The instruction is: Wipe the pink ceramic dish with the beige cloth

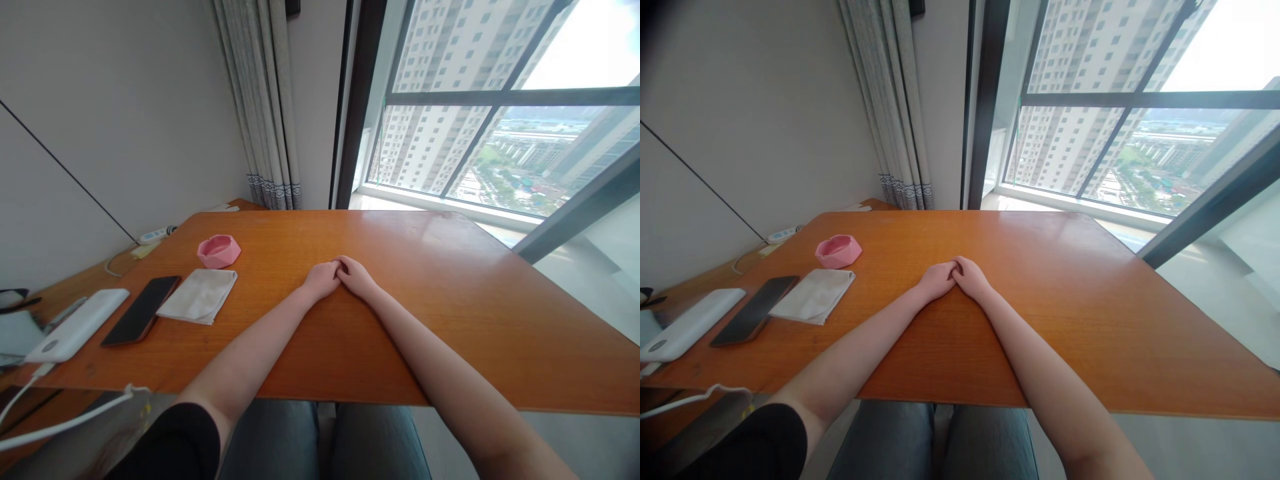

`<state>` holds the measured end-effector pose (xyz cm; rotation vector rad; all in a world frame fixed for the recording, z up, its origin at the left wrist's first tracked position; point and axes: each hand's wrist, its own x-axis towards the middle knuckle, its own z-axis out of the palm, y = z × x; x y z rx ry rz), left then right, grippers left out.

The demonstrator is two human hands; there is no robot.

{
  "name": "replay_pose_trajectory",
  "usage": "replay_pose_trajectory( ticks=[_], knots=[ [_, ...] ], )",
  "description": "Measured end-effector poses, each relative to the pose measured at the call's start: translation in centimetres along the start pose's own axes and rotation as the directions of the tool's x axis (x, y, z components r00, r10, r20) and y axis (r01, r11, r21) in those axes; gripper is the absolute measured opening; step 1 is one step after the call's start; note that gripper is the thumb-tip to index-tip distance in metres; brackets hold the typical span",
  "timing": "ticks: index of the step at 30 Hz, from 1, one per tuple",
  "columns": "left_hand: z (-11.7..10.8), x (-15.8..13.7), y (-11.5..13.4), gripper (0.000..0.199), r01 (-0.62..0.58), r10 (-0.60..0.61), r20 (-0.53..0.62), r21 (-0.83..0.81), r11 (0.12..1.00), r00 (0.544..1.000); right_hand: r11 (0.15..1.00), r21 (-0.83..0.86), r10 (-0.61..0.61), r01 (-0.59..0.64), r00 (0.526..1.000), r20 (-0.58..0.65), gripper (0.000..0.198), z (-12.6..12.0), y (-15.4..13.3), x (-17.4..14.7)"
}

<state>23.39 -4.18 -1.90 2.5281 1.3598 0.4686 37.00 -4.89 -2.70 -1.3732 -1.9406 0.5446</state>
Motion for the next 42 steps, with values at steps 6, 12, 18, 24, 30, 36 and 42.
replay_pose_trajectory(
  ticks=[6, 12, 18, 24, 30, 36, 42],
  knots=[
    [0.0, 0.0, 0.0, 0.028, -0.004, 0.004, 0.006, 0.005, 1.0, 1.0, 1.0, 0.011, -0.008, 0.008, 1.0, 0.004, 0.022, 0.1, 0.1, 0.1],
    [0.0, 0.0, 0.0, 0.026, -0.002, 0.002, 0.001, 0.001, 1.0, 1.0, 1.0, 0.007, -0.018, 0.018, 1.0, -0.001, 0.023, 0.1, 0.2, 0.0],
    [-0.1, -0.1, 0.1, 0.025, 0.002, -0.002, 0.003, 0.009, 1.0, 1.0, 1.0, -0.004, -0.009, 0.009, 1.0, 0.003, 0.023, 0.0, 0.0, 0.0],
    [-0.1, -0.1, 0.1, 0.025, -0.001, 0.001, 0.001, -0.003, 1.0, 1.0, 1.0, 0.005, -0.013, 0.013, 1.0, 0.004, 0.022, 0.0, 0.0, 0.0],
    [-0.1, -0.1, 0.0, 0.026, 0.0, 0.0, -0.002, 0.002, 1.0, 1.0, 1.0, 0.006, -0.024, 0.024, 1.0, -0.002, 0.023, 0.0, 0.1, 0.0],
    [-0.1, -0.1, 0.2, 0.026, -0.012, 0.012, 0.023, 0.023, 1.0, 1.0, 0.999, -0.001, -0.035, 0.035, 0.999, 0.005, 0.023, 0.1, 0.2, 0.0],
    [-5.5, -0.6, -1.6, 0.026, 0.115, -0.055, -0.269, 0.215, 0.97, 0.962, 0.993, 0.11, -0.028, 0.041, 0.993, -0.115, 0.021, -0.1, 1.2, 0.2]
  ],
)
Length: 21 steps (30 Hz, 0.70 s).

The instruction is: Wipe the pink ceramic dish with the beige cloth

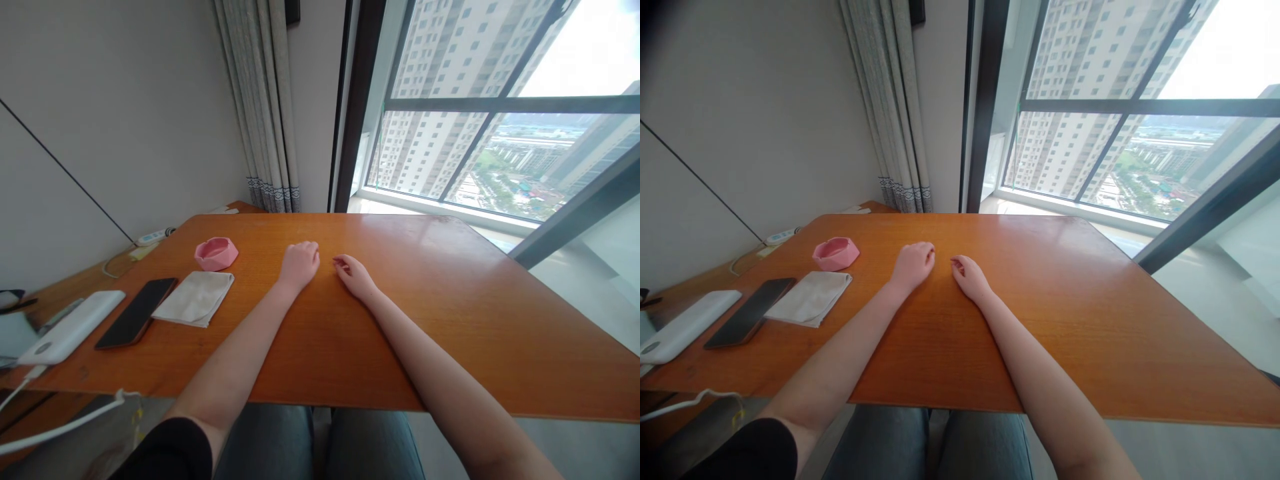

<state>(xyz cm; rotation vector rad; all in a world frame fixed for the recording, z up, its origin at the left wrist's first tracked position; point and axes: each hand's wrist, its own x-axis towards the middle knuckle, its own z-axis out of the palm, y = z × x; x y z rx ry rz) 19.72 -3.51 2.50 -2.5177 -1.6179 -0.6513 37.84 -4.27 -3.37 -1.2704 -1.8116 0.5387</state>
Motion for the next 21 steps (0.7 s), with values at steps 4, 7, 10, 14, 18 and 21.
replay_pose_trajectory(
  ticks=[4, 7, 10, 14, 18, 21],
  knots=[
    [-3.4, -1.2, -6.6, 0.038, 0.362, -0.319, -0.318, 0.085, 0.928, 0.893, 1.0, -0.015, 0.025, -0.026, 0.999, -0.031, 0.02, -0.2, 0.7, 0.1],
    [-3.9, -3.5, -12.0, 0.05, 0.594, -0.547, -0.282, 0.118, 0.796, 0.788, 0.997, -0.07, 0.033, -0.034, 0.999, -0.012, 0.02, -0.2, 0.8, 0.1],
    [-3.3, -5.3, -15.3, 0.055, 0.661, -0.654, -0.104, 0.16, 0.733, 0.749, 0.992, -0.117, 0.042, -0.038, 0.999, 0.029, 0.02, -0.2, 0.6, 0.1],
    [-2.4, -5.7, -16.3, 0.044, 0.657, -0.635, -0.173, 0.163, 0.736, 0.753, 0.992, -0.125, 0.038, -0.031, 0.998, 0.055, 0.02, -0.3, 0.4, 0.1],
    [-1.9, -5.6, -16.4, 0.032, 0.661, -0.624, -0.264, 0.076, 0.747, 0.736, 0.988, -0.156, 0.011, 0.001, 0.997, 0.079, 0.018, -0.4, 0.4, 0.0],
    [-2.0, -5.7, -16.8, 0.029, 0.65, -0.624, -0.242, 0.04, 0.759, 0.743, 0.986, -0.165, 0.009, 0.004, 0.997, 0.077, 0.019, -0.4, 0.4, 0.0]
  ],
)
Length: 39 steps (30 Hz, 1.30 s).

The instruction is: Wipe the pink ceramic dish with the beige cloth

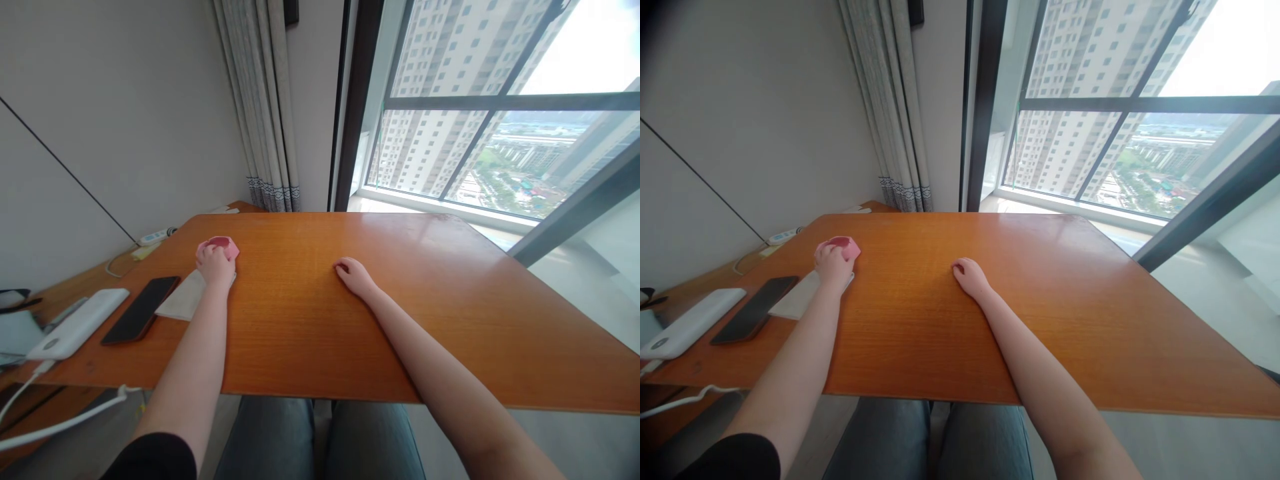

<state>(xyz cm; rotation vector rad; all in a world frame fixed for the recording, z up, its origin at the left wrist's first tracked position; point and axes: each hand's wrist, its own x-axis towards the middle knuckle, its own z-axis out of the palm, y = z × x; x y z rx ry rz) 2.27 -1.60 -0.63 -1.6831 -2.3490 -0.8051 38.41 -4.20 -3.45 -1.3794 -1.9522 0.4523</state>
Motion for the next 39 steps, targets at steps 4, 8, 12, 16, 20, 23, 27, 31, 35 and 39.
replay_pose_trajectory(
  ticks=[4, 8, 12, 16, 20, 23, 27, 31, 35, 39],
  knots=[
    [-0.7, -0.2, 0.8, 0.028, -0.09, 0.087, -0.046, -0.064, 0.994, 0.995, 1.0, 0.027, 0.011, -0.01, 1.0, -0.011, 0.02, 0.3, 0.3, 0.1],
    [-0.9, -1.6, 4.6, 0.025, -0.315, 0.306, -0.086, -0.117, 0.942, 0.948, 0.982, 0.181, 0.069, -0.047, 0.991, -0.115, 0.034, 0.8, 0.5, 0.2],
    [-0.2, -4.7, 10.4, 0.022, -0.561, 0.571, -0.062, -0.304, 0.77, 0.818, 0.929, 0.363, 0.153, -0.064, 0.963, -0.22, 0.056, 0.9, 0.2, 0.3],
    [0.7, -7.9, 15.0, 0.02, -0.645, 0.735, -0.016, -0.493, 0.583, 0.677, 0.866, 0.496, 0.186, -0.067, 0.963, -0.194, 0.053, 0.8, 0.0, 0.3],
    [1.3, -9.5, 16.9, 0.02, -0.623, 0.764, 0.04, -0.551, 0.555, 0.644, 0.848, 0.521, 0.205, -0.102, 0.968, -0.143, 0.051, 0.7, -0.1, 0.2],
    [1.5, -10.1, 16.8, 0.014, -0.628, 0.78, 0.058, -0.557, 0.543, 0.623, 0.835, 0.533, 0.24, -0.138, 0.963, -0.125, 0.051, 0.5, -0.2, 0.2],
    [1.5, -10.5, 16.5, 0.01, -0.676, 0.833, 0.043, -0.561, 0.477, 0.552, 0.754, 0.639, 0.276, -0.151, 0.956, -0.1, 0.043, 0.1, -0.3, 0.2],
    [1.7, -10.7, 16.5, 0.009, -0.684, 0.854, 0.038, -0.581, 0.442, 0.52, 0.733, 0.658, 0.316, -0.169, 0.943, -0.109, 0.04, 0.1, 0.1, 0.4],
    [2.2, -10.7, 16.4, 0.009, -0.694, 0.866, 0.012, -0.593, 0.409, 0.5, 0.746, 0.648, 0.327, -0.153, 0.932, -0.156, 0.042, 0.5, 0.8, 0.6],
    [1.9, -10.9, 16.7, 0.011, -0.689, 0.861, 0.079, -0.564, 0.455, 0.503, 0.732, 0.662, 0.33, -0.161, 0.934, -0.137, 0.04, 0.5, 0.9, 0.5]
  ],
)
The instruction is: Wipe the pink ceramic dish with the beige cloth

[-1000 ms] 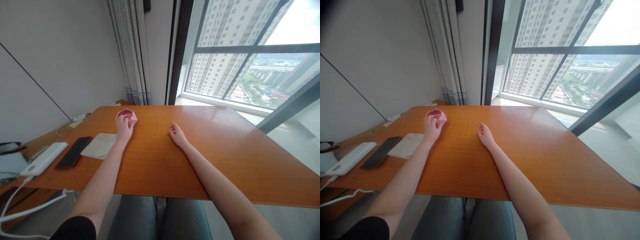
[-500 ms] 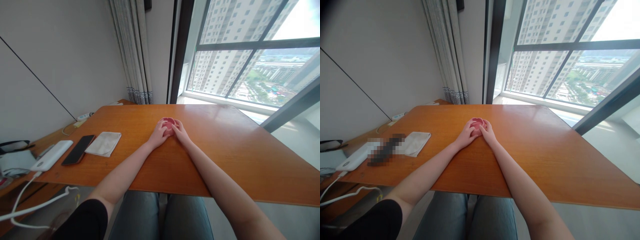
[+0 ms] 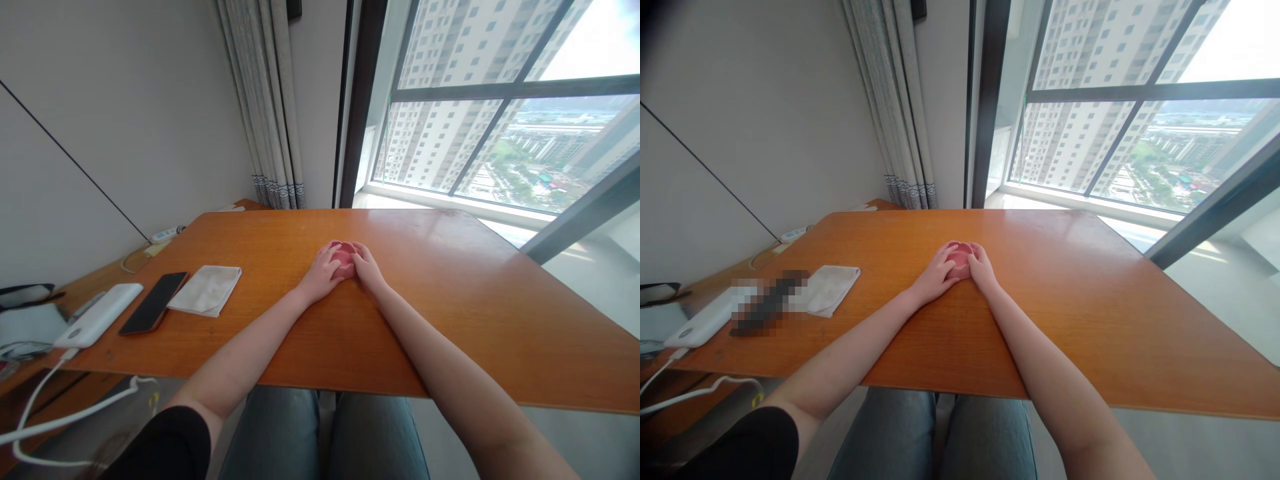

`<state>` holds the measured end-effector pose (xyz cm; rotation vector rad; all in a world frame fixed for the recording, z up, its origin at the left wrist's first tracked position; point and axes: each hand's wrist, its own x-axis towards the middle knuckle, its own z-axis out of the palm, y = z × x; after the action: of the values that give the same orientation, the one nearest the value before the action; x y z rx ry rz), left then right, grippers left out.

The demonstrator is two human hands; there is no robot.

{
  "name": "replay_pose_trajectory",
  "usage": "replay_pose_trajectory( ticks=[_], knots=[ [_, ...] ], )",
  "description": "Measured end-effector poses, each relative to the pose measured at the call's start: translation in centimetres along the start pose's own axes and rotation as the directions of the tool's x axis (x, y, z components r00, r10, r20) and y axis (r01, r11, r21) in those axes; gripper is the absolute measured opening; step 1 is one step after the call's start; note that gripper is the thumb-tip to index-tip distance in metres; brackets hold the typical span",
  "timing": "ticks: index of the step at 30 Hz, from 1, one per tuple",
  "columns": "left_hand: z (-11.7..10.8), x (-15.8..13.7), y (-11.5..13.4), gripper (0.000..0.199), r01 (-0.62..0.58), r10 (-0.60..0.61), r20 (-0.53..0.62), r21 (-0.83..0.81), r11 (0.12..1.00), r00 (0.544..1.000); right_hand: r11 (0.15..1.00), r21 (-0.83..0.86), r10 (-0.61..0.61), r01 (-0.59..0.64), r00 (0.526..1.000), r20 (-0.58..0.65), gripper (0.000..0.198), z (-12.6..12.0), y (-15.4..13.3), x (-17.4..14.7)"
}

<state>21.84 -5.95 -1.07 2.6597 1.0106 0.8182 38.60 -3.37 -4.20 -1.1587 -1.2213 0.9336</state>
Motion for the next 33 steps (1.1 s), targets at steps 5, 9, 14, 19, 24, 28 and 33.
replay_pose_trajectory(
  ticks=[5, 9, 14, 19, 24, 28, 33],
  knots=[
    [-2.1, -0.6, 0.3, 0.035, 0.056, -0.055, 0.066, -0.007, 0.998, 0.996, 1.0, -0.015, -0.006, 0.006, 1.0, 0.006, 0.038, -0.2, -0.5, -0.4],
    [-6.3, -4.0, -3.0, 0.034, 0.208, -0.204, -0.117, 0.021, 0.978, 0.972, 0.999, -0.05, 0.009, -0.01, 1.0, -0.009, 0.039, 0.0, -0.9, -0.6],
    [-11.6, -11.0, -9.0, 0.036, 0.594, -0.51, -0.312, 0.312, 0.742, 0.802, 0.989, -0.146, 0.014, -0.017, 1.0, -0.027, 0.038, 0.3, -1.1, -0.6],
    [-12.0, -15.2, -10.7, 0.041, 0.701, -0.723, -0.188, 0.49, 0.518, 0.665, 0.976, -0.217, 0.0, -0.004, 1.0, -0.019, 0.037, 0.5, -1.2, -0.8],
    [-11.1, -14.6, -10.1, 0.046, 0.588, -0.62, -0.039, 0.369, 0.72, 0.784, 0.962, -0.274, -0.01, 0.012, 1.0, 0.009, 0.039, 0.4, -1.6, -1.0],
    [-13.0, -14.7, -11.3, 0.048, 0.65, -0.665, -0.155, 0.457, 0.607, 0.731, 0.958, -0.287, -0.001, 0.004, 1.0, 0.011, 0.04, 0.4, -1.6, -1.0],
    [-15.2, -15.5, -12.9, 0.049, 0.722, -0.854, -0.025, 0.548, 0.423, 0.52, 0.966, -0.26, -0.011, 0.002, 0.999, -0.035, 0.046, 0.4, -1.2, -0.7]
  ],
)
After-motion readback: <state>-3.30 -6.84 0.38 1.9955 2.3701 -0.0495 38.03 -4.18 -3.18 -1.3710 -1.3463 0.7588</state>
